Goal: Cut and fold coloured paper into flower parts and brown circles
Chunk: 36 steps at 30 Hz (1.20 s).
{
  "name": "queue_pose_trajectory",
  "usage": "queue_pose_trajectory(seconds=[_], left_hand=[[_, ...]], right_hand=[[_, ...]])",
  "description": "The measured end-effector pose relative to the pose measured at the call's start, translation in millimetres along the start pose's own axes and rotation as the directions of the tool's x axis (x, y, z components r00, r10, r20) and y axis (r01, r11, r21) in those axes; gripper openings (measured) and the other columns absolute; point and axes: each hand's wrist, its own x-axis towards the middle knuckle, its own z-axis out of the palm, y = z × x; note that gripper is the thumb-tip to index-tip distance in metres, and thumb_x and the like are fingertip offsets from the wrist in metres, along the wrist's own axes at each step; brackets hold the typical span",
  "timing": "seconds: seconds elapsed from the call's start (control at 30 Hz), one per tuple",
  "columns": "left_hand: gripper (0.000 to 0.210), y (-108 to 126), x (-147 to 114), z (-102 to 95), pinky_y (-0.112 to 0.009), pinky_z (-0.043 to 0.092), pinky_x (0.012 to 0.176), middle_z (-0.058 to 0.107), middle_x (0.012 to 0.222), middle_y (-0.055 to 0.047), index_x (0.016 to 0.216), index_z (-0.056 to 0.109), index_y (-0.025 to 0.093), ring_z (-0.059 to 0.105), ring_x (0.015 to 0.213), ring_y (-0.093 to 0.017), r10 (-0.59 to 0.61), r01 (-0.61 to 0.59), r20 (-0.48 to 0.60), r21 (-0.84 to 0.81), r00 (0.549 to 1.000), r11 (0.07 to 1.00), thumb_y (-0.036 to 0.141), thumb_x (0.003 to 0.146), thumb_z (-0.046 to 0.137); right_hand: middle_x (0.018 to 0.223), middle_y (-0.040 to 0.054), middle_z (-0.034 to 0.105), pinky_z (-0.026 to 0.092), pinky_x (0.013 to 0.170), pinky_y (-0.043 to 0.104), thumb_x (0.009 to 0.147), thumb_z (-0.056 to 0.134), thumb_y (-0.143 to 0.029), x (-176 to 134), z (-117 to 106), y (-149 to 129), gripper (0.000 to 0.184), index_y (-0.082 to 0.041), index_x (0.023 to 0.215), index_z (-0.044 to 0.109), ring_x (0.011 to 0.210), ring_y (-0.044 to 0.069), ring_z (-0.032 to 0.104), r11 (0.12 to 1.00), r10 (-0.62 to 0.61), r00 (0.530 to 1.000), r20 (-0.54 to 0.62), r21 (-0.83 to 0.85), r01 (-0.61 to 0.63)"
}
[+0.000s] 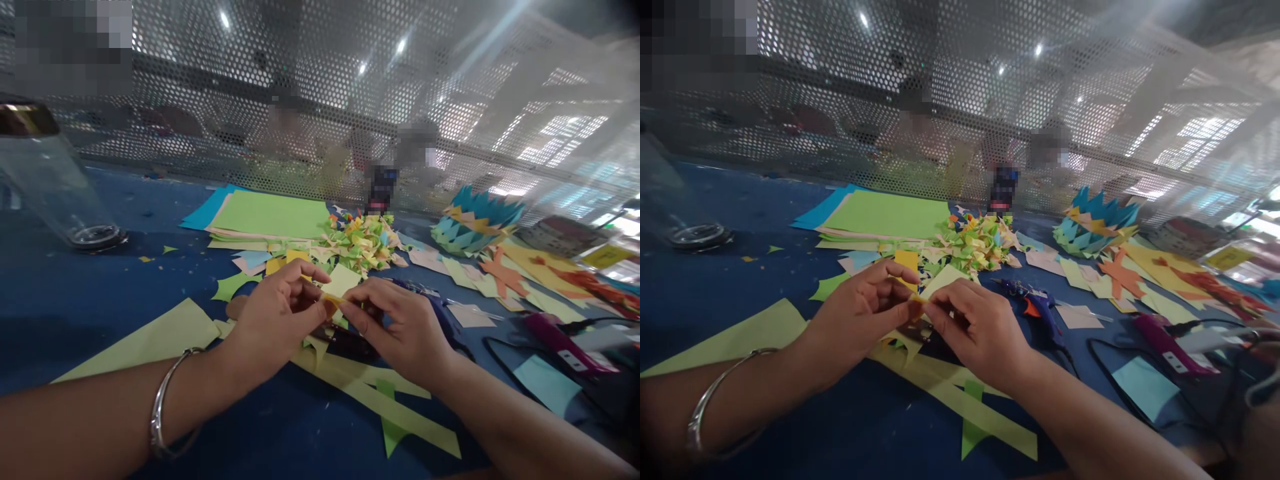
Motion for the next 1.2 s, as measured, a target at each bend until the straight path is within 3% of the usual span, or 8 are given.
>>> queue_pose_trajectory(seconds=[0.2,0.4,0.6,0.8,0.97,1.13,1.2], left_hand=[[0.022,-2.1,3.3,-6.1,-0.028,0.049,0.07,0.063,0.08,0.0,0.104,0.056,0.021,0.061,0.074,-0.015,0.066,-0.067,0.008,0.134,0.998,0.989,0.026,0.084,0.065],[0.016,3.3,2.7,-7.3,-0.029,0.048,0.073,0.064,0.088,-0.003,0.103,0.056,0.022,0.061,0.083,-0.016,0.098,-0.101,0.022,0.197,0.995,0.975,0.026,0.088,0.059],[0.007,9.1,3.7,-8.0,-0.026,0.048,0.069,0.061,0.079,0.0,0.094,0.056,0.022,0.058,0.074,-0.014,0.141,-0.15,0.055,0.219,0.988,0.964,0.026,0.089,0.058],[0.01,16.3,0.8,-8.4,-0.026,0.049,0.074,0.071,0.085,-0.001,0.094,0.07,0.025,0.064,0.079,-0.016,0.165,-0.189,0.11,0.266,0.98,0.945,0.028,0.09,0.061],[0.012,17.5,-1.0,-10.5,-0.028,0.049,0.076,0.074,0.087,0.0,0.095,0.074,0.028,0.066,0.082,-0.018,0.222,-0.203,-0.009,0.364,0.975,0.909,0.03,0.088,0.065],[0.013,16.4,1.0,-13.5,-0.03,0.048,0.08,0.072,0.089,-0.001,0.097,0.074,0.028,0.066,0.085,-0.018,0.263,-0.205,-0.063,0.466,0.963,0.861,0.032,0.087,0.066],[0.014,15.6,2.6,-14.3,-0.03,0.048,0.079,0.072,0.089,-0.002,0.097,0.074,0.027,0.066,0.084,-0.018,0.268,-0.206,-0.068,0.47,0.961,0.858,0.033,0.088,0.065]], right_hand=[[0.072,-0.0013,0.057,0.042,0.063,0.025,0.097,0.054,-0.022,2.7,-2.0,0.8,0.016,-0.019,0.084,0.063,0.067,0.01,0.054,0.992,0.091,0.996,0.015,0.082,-0.092],[0.068,-0.0021,0.056,0.04,0.05,0.022,0.098,0.053,-0.033,4.4,-1.3,6.4,0.025,-0.019,0.079,0.062,0.052,0.007,0.051,0.918,0.264,0.96,0.093,0.28,-0.28],[0.063,-0.0036,0.052,0.04,0.046,0.02,0.098,0.052,-0.037,6.0,-2.7,8.6,0.028,-0.018,0.079,0.061,0.047,0.007,0.051,0.864,0.332,0.934,0.133,0.355,-0.358],[0.065,-0.0027,0.053,0.039,0.05,0.02,0.096,0.053,-0.035,7.0,-4.9,10.0,0.027,-0.017,0.079,0.061,0.051,0.008,0.049,0.895,0.32,0.936,0.147,0.277,-0.349],[0.068,-0.0024,0.055,0.037,0.052,0.021,0.097,0.052,-0.032,11.5,-9.2,13.4,0.022,-0.017,0.083,0.062,0.054,0.008,0.049,0.917,0.315,0.931,0.183,0.194,-0.349],[0.067,-0.0028,0.054,0.037,0.053,0.023,0.096,0.052,-0.034,18.1,-33.4,13.7,0.023,-0.018,0.082,0.06,0.056,0.009,0.049,0.939,0.328,0.928,0.174,0.049,-0.341],[0.067,-0.0026,0.055,0.036,0.052,0.023,0.095,0.053,-0.037,13.8,-49.0,17.1,0.023,-0.02,0.083,0.061,0.055,0.01,0.048,0.94,0.341,0.925,0.167,-0.094,-0.329]])
